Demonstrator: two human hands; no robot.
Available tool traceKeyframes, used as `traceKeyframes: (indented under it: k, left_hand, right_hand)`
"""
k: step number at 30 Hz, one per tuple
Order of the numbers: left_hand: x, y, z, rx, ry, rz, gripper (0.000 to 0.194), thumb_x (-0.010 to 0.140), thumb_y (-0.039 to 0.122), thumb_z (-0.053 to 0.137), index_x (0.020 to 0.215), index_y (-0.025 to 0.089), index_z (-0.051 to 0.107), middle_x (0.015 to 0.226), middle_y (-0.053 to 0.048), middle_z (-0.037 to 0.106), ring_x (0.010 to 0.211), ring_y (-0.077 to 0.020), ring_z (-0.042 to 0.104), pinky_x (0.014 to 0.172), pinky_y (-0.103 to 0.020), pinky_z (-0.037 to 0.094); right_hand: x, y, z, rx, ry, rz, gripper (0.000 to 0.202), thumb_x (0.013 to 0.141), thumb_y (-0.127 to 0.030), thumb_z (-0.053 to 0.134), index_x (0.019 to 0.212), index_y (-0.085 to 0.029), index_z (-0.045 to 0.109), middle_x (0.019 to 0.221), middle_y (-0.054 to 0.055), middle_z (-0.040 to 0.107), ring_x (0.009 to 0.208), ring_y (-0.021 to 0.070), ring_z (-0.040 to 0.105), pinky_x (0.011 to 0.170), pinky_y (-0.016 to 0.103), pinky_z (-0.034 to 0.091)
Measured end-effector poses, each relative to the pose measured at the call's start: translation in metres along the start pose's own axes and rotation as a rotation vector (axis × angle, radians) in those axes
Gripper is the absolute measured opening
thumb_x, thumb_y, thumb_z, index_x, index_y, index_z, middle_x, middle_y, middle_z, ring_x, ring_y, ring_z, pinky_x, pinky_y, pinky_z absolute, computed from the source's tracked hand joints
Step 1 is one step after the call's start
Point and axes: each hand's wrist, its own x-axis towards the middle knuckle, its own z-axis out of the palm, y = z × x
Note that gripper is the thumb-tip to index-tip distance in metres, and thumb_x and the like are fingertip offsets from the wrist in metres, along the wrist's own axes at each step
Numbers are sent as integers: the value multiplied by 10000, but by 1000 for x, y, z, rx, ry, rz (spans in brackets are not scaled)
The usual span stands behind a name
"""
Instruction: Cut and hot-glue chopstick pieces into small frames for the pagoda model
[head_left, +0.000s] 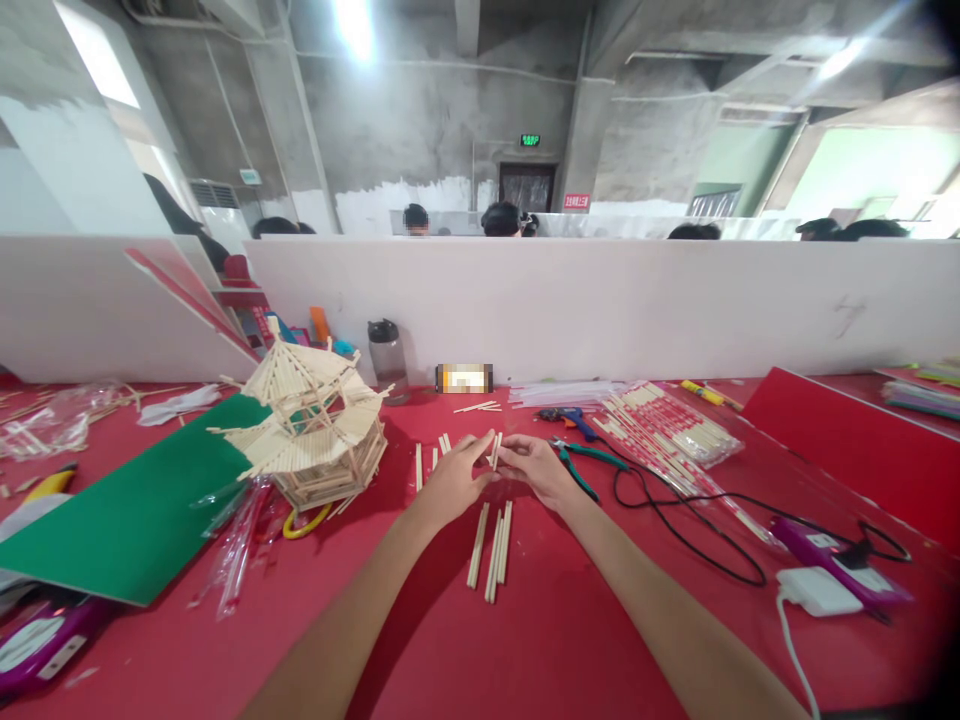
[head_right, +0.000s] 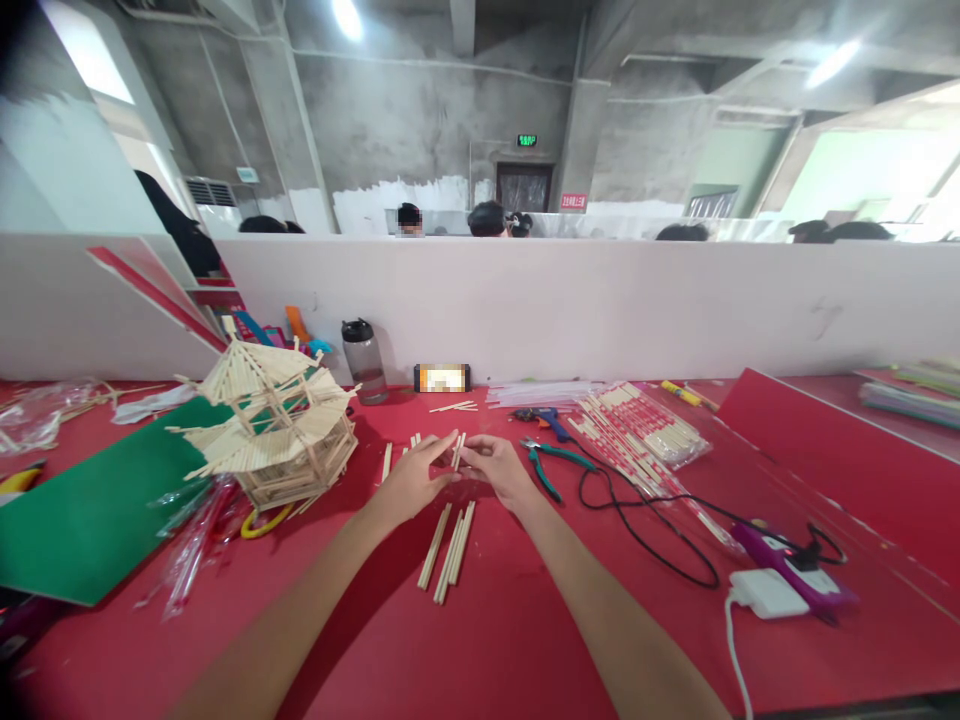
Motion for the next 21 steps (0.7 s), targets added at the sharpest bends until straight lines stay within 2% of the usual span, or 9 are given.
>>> traceKeyframes:
  k: [6, 12, 18, 21]
  left_hand:
    - [0, 7, -2, -82, 74, 36, 578, 879, 240, 661, 1427, 288, 482, 1135, -55, 617, 1008, -211, 637, 948, -368, 518]
    - [0, 16, -4, -177, 204, 84, 348, 919, 260, 618, 1266, 267, 605, 1134, -60, 645, 995, -198, 636, 928, -355, 525]
    - [2, 16, -9, -232, 286, 109, 208, 953, 312, 577, 1122, 231, 668, 1049, -60, 670, 945, -181, 644, 874, -317, 532]
    - [1, 18, -12, -213, 296, 130, 199, 961, 316, 566, 1106, 230, 671, 1042, -60, 666, 966, -181, 640, 893, -316, 522]
  right_hand:
    - [-4, -5, 6, 66, -21, -46, 391, 583, -391, 901, 826, -174, 685, 832, 32, 748, 736, 184, 711, 726, 318, 594]
    - [-5, -6, 10, 87, -24, -149, 371, 628, -405, 874, 832, -191, 651, 860, 31, 756, 810, 192, 723, 770, 309, 580]
    - [-6, -13, 11, -64, -9, -265, 490, 677, -419, 834, 1067, -239, 598, 842, 20, 755, 737, 193, 716, 762, 355, 599]
    - [-10, -19, 12, -198, 7, -344, 447, 686, -425, 812, 1050, -243, 627, 806, 14, 738, 729, 205, 706, 720, 352, 604]
